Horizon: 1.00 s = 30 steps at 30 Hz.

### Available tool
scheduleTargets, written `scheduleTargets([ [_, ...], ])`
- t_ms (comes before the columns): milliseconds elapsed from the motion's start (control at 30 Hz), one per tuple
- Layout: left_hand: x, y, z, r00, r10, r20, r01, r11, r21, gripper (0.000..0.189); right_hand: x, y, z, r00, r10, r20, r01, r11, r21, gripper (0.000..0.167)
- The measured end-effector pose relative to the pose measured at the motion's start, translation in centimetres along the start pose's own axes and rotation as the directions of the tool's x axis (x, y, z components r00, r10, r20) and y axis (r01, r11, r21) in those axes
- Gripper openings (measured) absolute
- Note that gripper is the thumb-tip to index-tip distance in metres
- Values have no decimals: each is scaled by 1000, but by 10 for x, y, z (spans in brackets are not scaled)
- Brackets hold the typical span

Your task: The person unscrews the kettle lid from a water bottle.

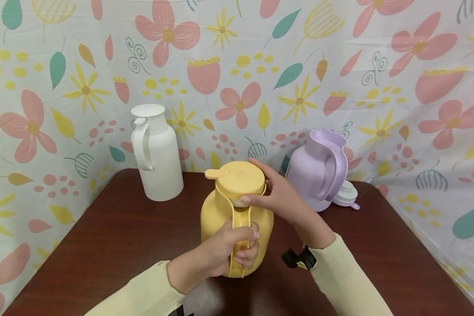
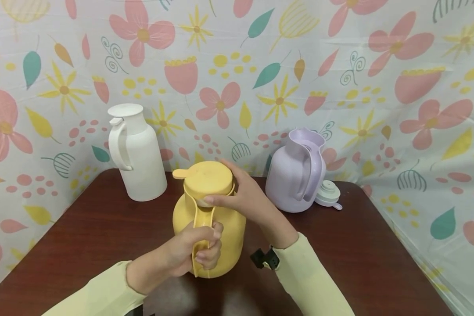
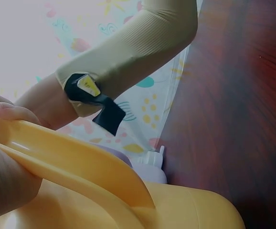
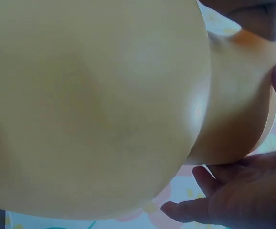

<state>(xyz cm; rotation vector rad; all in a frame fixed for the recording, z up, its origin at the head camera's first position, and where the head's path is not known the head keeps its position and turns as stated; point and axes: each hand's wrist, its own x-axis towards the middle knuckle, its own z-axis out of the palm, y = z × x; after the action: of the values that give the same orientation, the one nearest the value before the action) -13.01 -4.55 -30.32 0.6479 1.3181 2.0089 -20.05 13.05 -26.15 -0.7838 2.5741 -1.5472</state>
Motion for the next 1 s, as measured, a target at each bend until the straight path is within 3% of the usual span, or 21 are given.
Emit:
scheduleTargets([
  [200,1,1,0,1000,6,9,-6,1000,-6,28,12,3,-8,995,-69,77,69,998,8,94],
  [300,1,0,0,1000,7,5,-7,1000,-7,28,19,9,-14,982,-126,144,118,991,61,93],
  [500,1,-1,0,1000,5,-2,-5,1000,-10,28,37,22,-27,919,-220,329,139,958,251,98],
  [667,1,-1,2,1000,-2,-4,2,1000,1,27,50,33,-36,857,-295,423,171,937,306,102],
  [767,1,-1,2,1000,-7,-5,7,1000,-2,27,58,37,-39,810,-334,483,173,922,347,104],
  [1000,0,-1,1,1000,3,-8,-3,1000,-3,26,82,40,-44,644,-424,637,139,883,448,88],
])
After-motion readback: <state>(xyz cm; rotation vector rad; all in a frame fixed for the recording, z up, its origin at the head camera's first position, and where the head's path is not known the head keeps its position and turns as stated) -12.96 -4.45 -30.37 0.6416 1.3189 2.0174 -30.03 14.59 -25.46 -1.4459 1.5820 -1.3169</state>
